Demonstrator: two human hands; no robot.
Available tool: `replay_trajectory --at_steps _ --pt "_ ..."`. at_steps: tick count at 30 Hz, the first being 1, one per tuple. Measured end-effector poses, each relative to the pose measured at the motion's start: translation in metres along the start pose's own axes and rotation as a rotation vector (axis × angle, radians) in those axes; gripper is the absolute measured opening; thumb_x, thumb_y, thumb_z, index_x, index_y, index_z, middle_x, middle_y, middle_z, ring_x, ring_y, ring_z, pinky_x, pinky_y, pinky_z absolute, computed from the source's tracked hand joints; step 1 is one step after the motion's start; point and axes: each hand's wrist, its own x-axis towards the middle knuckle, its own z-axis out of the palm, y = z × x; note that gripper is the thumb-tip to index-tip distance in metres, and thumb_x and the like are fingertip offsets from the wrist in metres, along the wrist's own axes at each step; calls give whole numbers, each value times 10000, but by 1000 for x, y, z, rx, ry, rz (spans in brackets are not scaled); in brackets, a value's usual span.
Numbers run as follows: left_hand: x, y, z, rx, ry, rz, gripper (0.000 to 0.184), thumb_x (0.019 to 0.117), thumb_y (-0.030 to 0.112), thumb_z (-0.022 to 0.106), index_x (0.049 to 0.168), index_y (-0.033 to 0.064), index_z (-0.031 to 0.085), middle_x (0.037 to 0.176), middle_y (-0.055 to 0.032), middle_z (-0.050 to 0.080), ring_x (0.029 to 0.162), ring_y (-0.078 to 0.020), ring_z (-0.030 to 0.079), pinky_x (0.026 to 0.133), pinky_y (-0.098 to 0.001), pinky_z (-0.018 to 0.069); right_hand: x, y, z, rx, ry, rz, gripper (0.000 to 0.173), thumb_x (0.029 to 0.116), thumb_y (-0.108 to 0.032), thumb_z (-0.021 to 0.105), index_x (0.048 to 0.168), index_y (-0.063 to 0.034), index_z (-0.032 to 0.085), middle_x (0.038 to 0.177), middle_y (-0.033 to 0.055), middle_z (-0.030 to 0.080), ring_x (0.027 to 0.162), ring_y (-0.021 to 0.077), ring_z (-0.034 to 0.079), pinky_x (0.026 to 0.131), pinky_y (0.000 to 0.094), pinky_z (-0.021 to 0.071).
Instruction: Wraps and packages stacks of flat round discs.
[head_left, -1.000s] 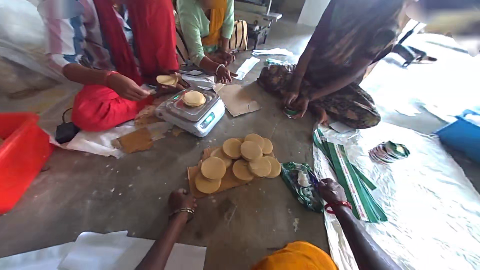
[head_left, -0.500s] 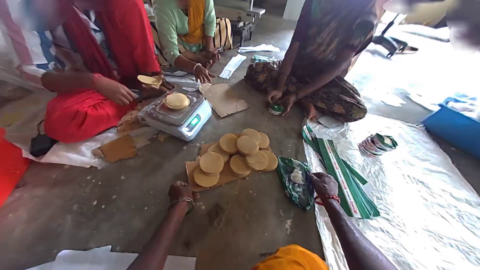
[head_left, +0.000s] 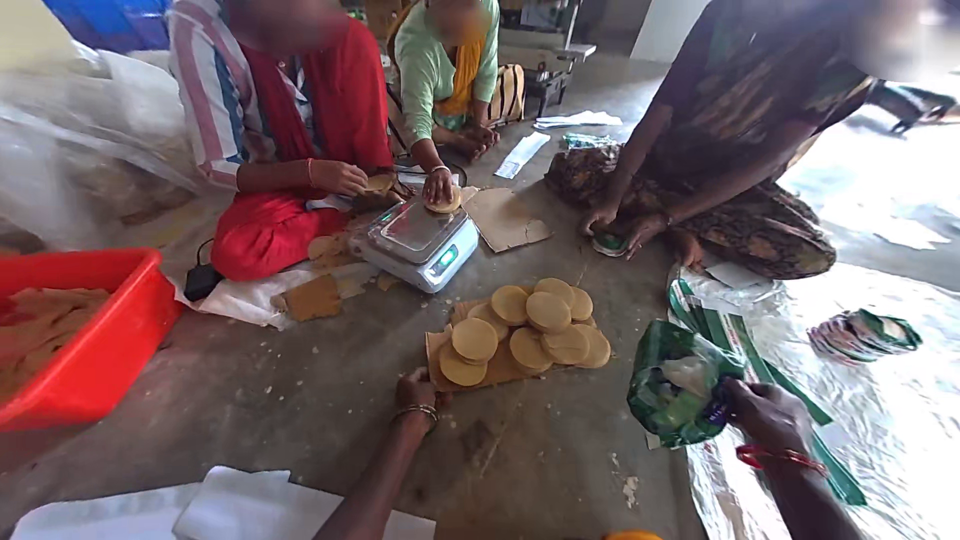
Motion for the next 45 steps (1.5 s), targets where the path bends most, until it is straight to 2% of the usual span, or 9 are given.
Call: replay_trajectory --at_steps 4,7,12,22,27,34,38,41,45 --pt "-4 -3 4 107 4 50 319 975 -59 602 1292 -29 629 1062 -229 687 744 -247 712 688 -373 619 -8 57 -27 205 61 104 305 1056 -211 573 1178 63 630 913 170 618 693 177 557 661 380 489" --pt "-17 -9 5 51 -17 54 352 983 -72 593 1334 -54 583 1048 -232 671 672 -215 686 631 -334 601 -23 89 -37 271 67 139 250 1051 -156 571 1143 72 615 830 104 587 630 105 537 600 293 481" --pt "-46 -38 -1 -45 -14 10 340 988 -78 583 1327 -75 564 1012 -222 668 630 -196 677 598 -308 595 -31 141 -37 326 68 205 209 1036 -127 572 1108 65 610 829 104 589 638 123 560 591 306 502" --pt "-45 -31 -30 128 -30 13 365 982 -104 565 1345 -65 561 999 -199 674 586 -165 658 556 -285 576 -41 137 -41 446 55 262 167 1052 -103 550 1098 52 592 758 57 578 581 77 570 535 239 502" --pt "-22 4 -2 282 -74 81 339 990 -87 560 1326 -53 590 1003 -219 684 632 -200 687 619 -323 602 -28 127 -36 417 67 296 199 1056 -125 558 1130 53 606 776 72 575 589 89 549 543 243 477" --pt "-25 9 58 -6 24 -84 309 963 -128 550 1267 -82 584 1047 -241 632 691 -243 670 622 -351 597 -18 107 -27 438 53 342 183 1045 -135 581 1104 32 627 766 76 588 557 91 539 514 242 468" --pt "-35 14 68 -150 78 -148 341 976 -131 522 1313 -106 483 1168 -276 565 831 -294 682 682 -383 611 -18 110 -21 415 41 323 199 1046 -95 563 1177 36 635 907 133 622 682 153 568 621 328 499" --pt "-52 14 47 12 25 -93 380 1023 -50 479 1399 -95 445 1171 -302 592 834 -314 689 712 -408 601 -30 114 -29 265 106 127 328 1021 4 498 1335 53 578 1199 240 673 999 309 690 856 488 559" --pt "-91 3 -11 146 -21 51 439 1006 -27 553 1423 -61 421 1075 -226 599 710 -223 656 652 -352 585 -70 119 -35 -80 156 -302 331 970 -75 642 1262 80 651 1304 313 619 1239 494 573 1064 658 409"
